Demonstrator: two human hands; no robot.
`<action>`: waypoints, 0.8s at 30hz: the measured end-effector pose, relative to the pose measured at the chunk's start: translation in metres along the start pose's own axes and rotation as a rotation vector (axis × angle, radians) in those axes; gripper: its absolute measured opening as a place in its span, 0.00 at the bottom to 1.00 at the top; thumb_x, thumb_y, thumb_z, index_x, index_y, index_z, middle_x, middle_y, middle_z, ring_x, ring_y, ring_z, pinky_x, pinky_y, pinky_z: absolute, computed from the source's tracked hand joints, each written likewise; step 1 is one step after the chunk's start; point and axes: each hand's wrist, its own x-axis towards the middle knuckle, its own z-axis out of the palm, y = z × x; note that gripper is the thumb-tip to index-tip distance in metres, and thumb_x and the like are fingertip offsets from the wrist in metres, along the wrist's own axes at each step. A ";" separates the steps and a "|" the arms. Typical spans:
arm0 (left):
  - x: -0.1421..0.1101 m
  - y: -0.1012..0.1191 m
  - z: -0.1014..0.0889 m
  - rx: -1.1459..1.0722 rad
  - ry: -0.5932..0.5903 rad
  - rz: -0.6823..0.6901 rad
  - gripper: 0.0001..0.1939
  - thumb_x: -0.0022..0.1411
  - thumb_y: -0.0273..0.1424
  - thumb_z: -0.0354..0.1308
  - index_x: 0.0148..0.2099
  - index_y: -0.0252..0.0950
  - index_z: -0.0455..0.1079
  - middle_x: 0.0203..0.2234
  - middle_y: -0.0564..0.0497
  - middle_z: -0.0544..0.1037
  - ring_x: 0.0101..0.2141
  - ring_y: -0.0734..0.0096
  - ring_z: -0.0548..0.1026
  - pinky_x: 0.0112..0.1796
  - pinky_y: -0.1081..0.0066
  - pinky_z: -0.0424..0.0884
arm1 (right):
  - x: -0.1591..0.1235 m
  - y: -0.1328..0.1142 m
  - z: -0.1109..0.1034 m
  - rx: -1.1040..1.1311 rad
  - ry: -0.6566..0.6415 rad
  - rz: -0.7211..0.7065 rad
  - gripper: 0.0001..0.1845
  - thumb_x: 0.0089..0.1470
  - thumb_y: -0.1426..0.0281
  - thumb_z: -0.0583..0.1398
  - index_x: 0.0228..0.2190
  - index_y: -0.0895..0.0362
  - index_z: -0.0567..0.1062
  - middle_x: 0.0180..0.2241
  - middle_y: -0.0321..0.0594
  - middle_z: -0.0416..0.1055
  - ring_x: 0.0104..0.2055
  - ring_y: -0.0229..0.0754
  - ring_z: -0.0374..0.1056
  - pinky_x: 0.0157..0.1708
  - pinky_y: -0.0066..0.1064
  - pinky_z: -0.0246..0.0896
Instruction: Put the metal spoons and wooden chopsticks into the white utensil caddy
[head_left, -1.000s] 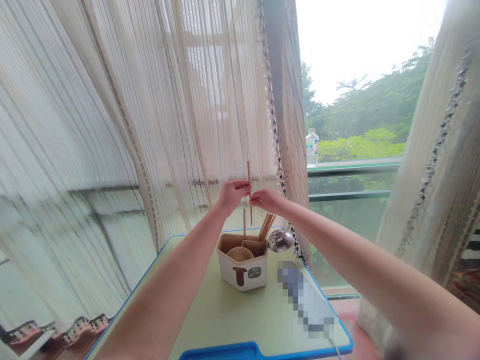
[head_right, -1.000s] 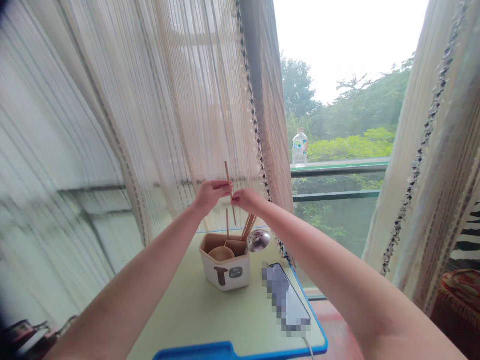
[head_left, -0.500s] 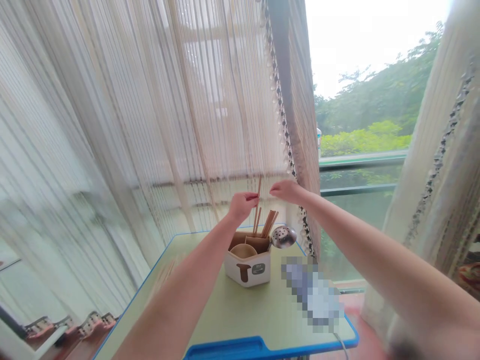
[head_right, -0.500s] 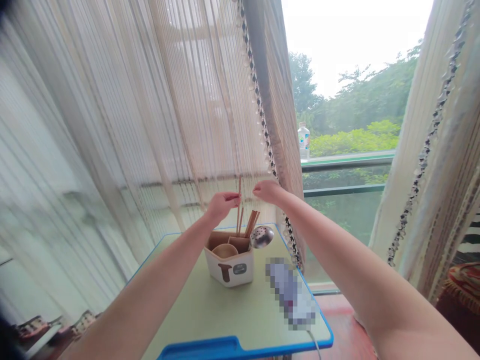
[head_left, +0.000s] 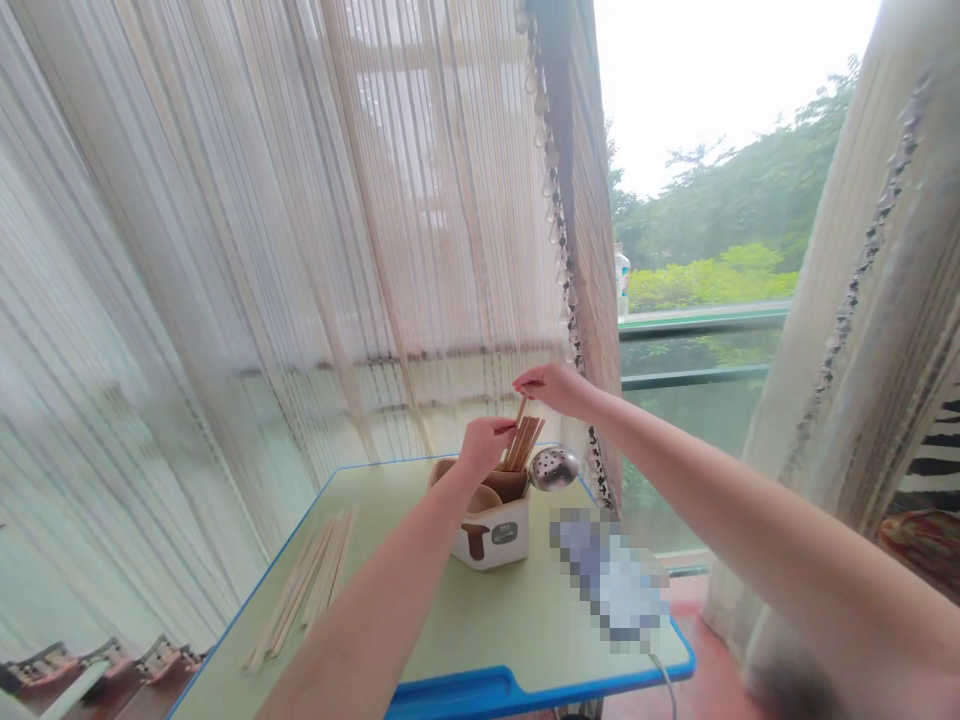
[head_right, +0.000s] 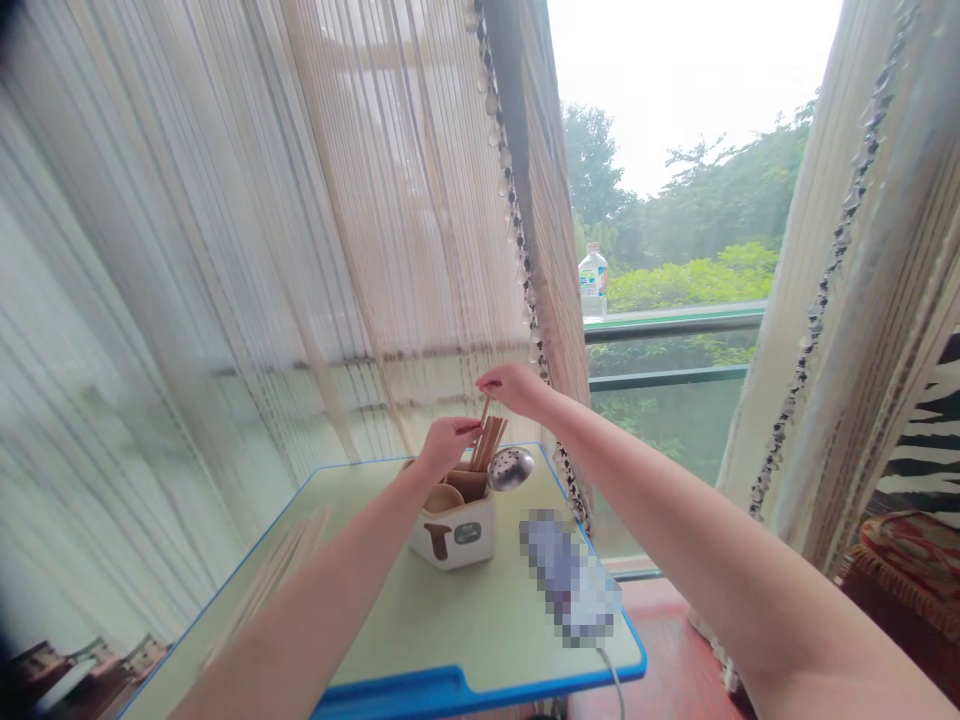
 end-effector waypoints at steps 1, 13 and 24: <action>-0.003 -0.003 0.000 0.036 -0.009 0.003 0.12 0.53 0.32 0.57 0.38 0.36 0.77 0.29 0.51 0.79 0.30 0.69 0.75 0.33 0.71 0.71 | -0.003 0.000 0.002 -0.046 -0.023 -0.005 0.11 0.49 0.74 0.58 0.32 0.56 0.80 0.31 0.38 0.78 0.36 0.41 0.73 0.38 0.29 0.64; -0.023 -0.018 0.004 0.215 -0.101 -0.010 0.10 0.53 0.29 0.54 0.33 0.36 0.78 0.26 0.50 0.79 0.31 0.67 0.74 0.34 0.70 0.68 | -0.019 0.004 0.027 -0.203 -0.135 -0.014 0.12 0.51 0.71 0.57 0.35 0.55 0.80 0.35 0.39 0.78 0.40 0.44 0.72 0.40 0.29 0.64; -0.040 -0.024 -0.043 0.384 -0.072 -0.003 0.21 0.49 0.41 0.61 0.46 0.39 0.74 0.43 0.47 0.77 0.46 0.59 0.72 0.49 0.65 0.64 | -0.041 0.004 -0.003 0.002 0.072 0.101 0.12 0.49 0.67 0.58 0.35 0.55 0.78 0.33 0.38 0.77 0.34 0.40 0.72 0.39 0.31 0.66</action>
